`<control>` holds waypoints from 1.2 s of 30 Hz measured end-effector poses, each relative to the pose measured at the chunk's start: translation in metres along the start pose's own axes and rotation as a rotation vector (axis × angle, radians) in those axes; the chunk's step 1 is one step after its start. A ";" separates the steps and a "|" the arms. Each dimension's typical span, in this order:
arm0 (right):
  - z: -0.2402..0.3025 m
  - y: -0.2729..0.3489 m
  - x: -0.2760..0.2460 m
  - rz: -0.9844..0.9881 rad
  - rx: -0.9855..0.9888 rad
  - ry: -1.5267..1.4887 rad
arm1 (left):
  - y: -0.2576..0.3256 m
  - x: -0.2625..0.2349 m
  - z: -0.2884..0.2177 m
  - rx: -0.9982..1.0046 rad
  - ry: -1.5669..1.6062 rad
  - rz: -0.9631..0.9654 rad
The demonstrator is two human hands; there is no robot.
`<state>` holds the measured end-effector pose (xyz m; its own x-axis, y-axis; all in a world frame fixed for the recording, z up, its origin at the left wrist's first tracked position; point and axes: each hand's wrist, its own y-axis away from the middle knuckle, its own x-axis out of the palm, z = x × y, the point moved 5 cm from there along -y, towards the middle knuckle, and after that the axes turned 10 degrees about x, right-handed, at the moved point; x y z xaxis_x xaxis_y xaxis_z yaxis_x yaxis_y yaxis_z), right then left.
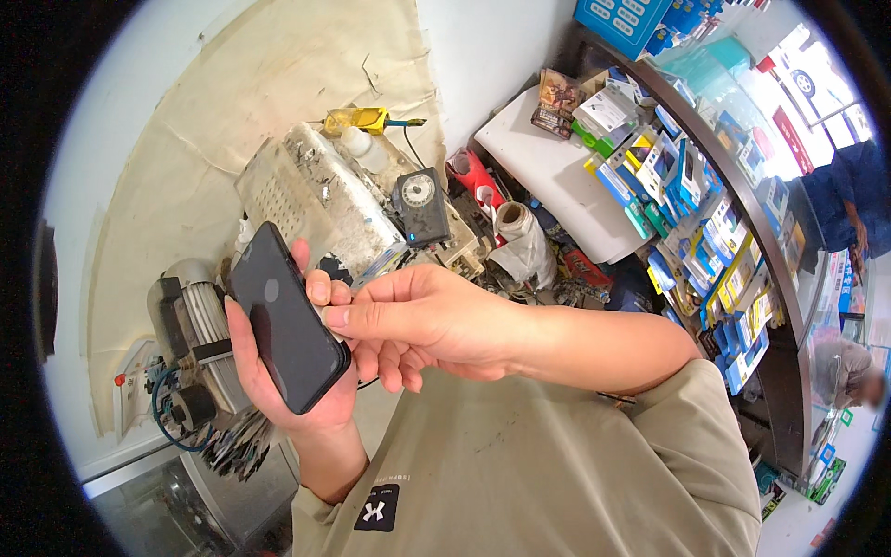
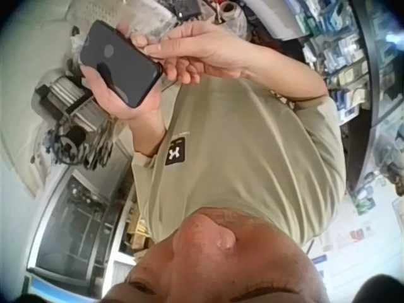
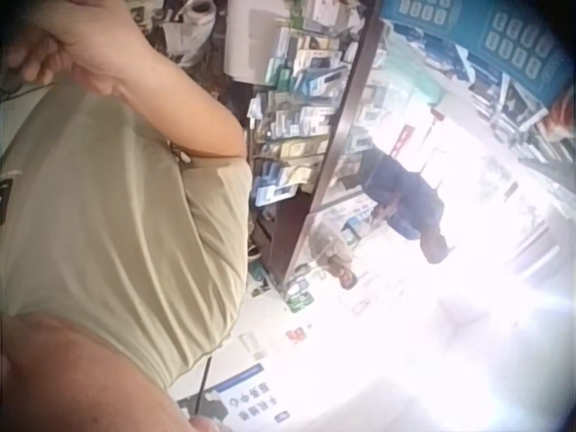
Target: The person applies a clear adhesive from a small bottle to the edges of a black smartphone, then presses the edges to spread the liquid. The person repeats this process on multiple sides of the phone.
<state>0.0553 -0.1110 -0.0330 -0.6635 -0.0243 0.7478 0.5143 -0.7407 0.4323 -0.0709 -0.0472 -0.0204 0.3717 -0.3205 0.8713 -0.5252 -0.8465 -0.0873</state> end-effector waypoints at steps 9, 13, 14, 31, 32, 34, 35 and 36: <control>-0.001 -0.001 0.001 0.014 -0.011 -0.001 | 0.003 -0.001 0.000 -0.001 0.007 -0.022; -0.002 0.000 0.002 0.017 -0.014 -0.001 | 0.004 -0.002 0.001 0.007 0.016 0.004; -0.002 0.000 0.002 0.017 -0.015 -0.002 | 0.004 -0.002 0.001 0.005 0.020 0.005; -0.007 0.004 0.004 0.004 -0.003 -0.003 | 0.008 0.000 0.004 0.005 0.012 0.011; -0.007 0.003 0.004 0.004 -0.001 -0.004 | 0.009 0.000 0.003 0.007 0.011 0.000; -0.008 0.003 0.004 0.014 -0.004 -0.010 | 0.010 0.000 0.003 0.012 0.007 -0.021; -0.009 0.004 0.004 0.019 -0.005 -0.013 | 0.010 0.000 0.003 0.011 0.009 -0.024; -0.009 0.004 0.004 0.022 -0.005 -0.008 | 0.010 0.001 0.003 0.010 0.011 -0.027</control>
<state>0.0496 -0.1198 -0.0324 -0.6476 -0.0352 0.7611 0.5260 -0.7434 0.4132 -0.0738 -0.0574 -0.0221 0.3767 -0.2929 0.8788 -0.5077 -0.8588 -0.0686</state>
